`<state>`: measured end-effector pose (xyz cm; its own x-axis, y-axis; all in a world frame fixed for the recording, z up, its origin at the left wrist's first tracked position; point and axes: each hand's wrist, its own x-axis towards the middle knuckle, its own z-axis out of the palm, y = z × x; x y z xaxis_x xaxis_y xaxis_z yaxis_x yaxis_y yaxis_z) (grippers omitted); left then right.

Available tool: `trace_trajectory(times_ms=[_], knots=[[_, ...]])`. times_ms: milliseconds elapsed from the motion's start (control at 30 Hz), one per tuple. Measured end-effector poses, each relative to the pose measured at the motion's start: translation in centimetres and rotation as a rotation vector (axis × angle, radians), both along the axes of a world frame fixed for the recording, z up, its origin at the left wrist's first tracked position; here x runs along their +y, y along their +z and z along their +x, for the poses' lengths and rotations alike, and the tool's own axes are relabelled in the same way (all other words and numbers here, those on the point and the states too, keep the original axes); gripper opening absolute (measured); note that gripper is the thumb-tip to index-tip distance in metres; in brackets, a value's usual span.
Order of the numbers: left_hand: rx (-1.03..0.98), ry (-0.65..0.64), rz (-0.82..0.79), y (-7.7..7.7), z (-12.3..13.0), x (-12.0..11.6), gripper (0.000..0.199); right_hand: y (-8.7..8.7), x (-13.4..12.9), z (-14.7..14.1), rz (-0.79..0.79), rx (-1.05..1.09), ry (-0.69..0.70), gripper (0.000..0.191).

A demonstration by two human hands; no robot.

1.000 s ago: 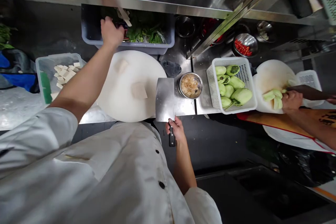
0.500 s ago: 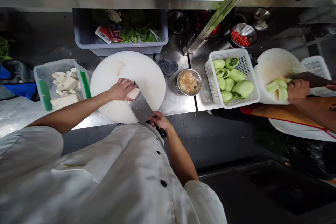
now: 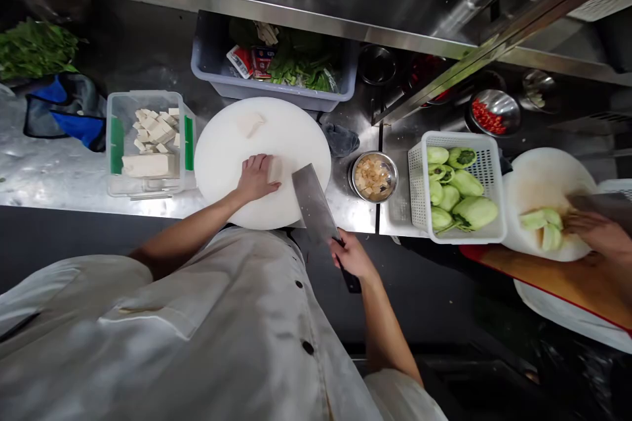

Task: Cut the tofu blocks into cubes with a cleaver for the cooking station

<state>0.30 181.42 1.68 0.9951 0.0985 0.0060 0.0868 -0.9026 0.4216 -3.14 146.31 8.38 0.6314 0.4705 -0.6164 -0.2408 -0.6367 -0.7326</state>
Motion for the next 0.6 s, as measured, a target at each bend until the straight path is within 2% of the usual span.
trace_trajectory(times_ms=[100,200,300,400,467,600], knots=[[-0.005,-0.156,-0.058,-0.2,0.5,1.3,0.069,1.7,4.1,-1.2,-0.330,-0.357,0.125,0.017],[-0.018,-0.205,-0.074,-0.3,1.2,1.7,0.054,3.3,8.5,-1.5,-0.568,-0.454,0.276,0.018],[-0.016,-0.210,-0.068,-0.2,1.6,1.5,0.049,5.0,10.6,-1.4,-0.628,-0.460,0.341,0.021],[-0.015,-0.194,-0.071,-0.1,1.7,1.3,0.050,6.1,11.1,-1.5,-0.637,-0.457,0.382,0.021],[-0.014,-0.194,-0.070,0.0,1.7,1.3,0.051,6.1,11.3,-1.5,-0.635,-0.442,0.409,0.020],[-0.013,-0.199,-0.069,-0.1,1.6,1.3,0.048,4.8,11.9,-1.2,-0.629,-0.421,0.408,0.019]])
